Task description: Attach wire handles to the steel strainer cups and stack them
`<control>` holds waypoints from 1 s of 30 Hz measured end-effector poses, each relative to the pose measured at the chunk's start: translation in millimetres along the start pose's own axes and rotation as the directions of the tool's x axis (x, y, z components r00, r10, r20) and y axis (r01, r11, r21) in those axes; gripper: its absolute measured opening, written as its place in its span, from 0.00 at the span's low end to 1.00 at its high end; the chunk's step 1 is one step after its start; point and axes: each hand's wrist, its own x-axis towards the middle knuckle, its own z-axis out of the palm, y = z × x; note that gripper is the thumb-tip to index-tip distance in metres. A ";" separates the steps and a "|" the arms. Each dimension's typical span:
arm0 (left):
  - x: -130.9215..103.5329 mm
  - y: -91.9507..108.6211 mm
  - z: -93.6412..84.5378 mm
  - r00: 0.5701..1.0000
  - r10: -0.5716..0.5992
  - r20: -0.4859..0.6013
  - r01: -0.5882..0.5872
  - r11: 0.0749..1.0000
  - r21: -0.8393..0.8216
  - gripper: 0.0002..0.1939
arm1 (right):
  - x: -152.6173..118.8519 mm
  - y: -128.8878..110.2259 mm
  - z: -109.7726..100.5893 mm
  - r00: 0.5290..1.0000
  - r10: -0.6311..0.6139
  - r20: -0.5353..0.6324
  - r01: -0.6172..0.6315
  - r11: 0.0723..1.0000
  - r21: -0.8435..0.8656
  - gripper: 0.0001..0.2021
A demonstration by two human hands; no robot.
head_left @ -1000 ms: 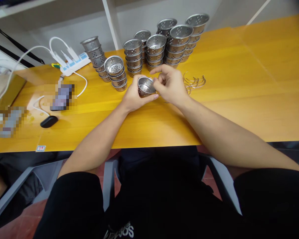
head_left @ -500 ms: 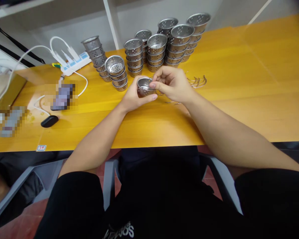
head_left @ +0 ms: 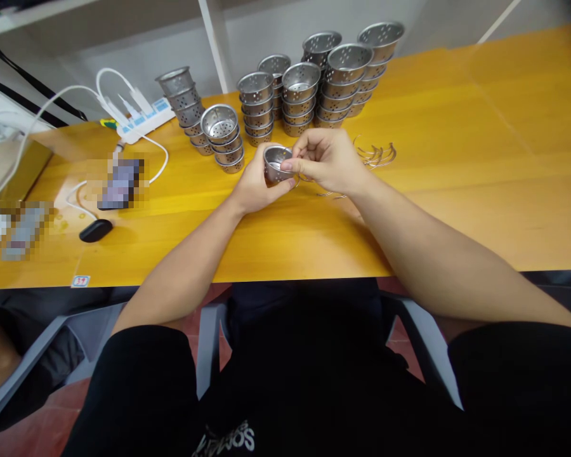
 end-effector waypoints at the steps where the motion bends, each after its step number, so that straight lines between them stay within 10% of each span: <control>1: -0.1 0.5 -0.5 1.000 -0.004 0.002 0.004 1.000 0.009 0.43 | -0.2 -0.8 0.2 1.000 0.002 -0.001 -0.002 1.000 0.006 0.43; 13: -0.4 -13.0 -1.8 0.999 -0.019 -0.037 0.018 1.000 -0.012 0.49 | -4.5 11.4 0.9 0.961 -0.244 -0.129 0.206 0.945 -0.254 0.41; 22: 0.0 -13.0 -2.3 0.996 -0.010 -0.085 0.013 1.000 0.029 0.50 | -6.0 21.7 -10.5 0.940 -0.341 0.013 0.306 0.825 -0.476 0.10; 30: -0.1 -10.7 -9.6 0.994 0.090 -0.060 -0.087 0.995 0.039 0.51 | -5.6 28.6 -9.3 0.941 -0.297 0.163 0.338 0.831 -0.441 0.17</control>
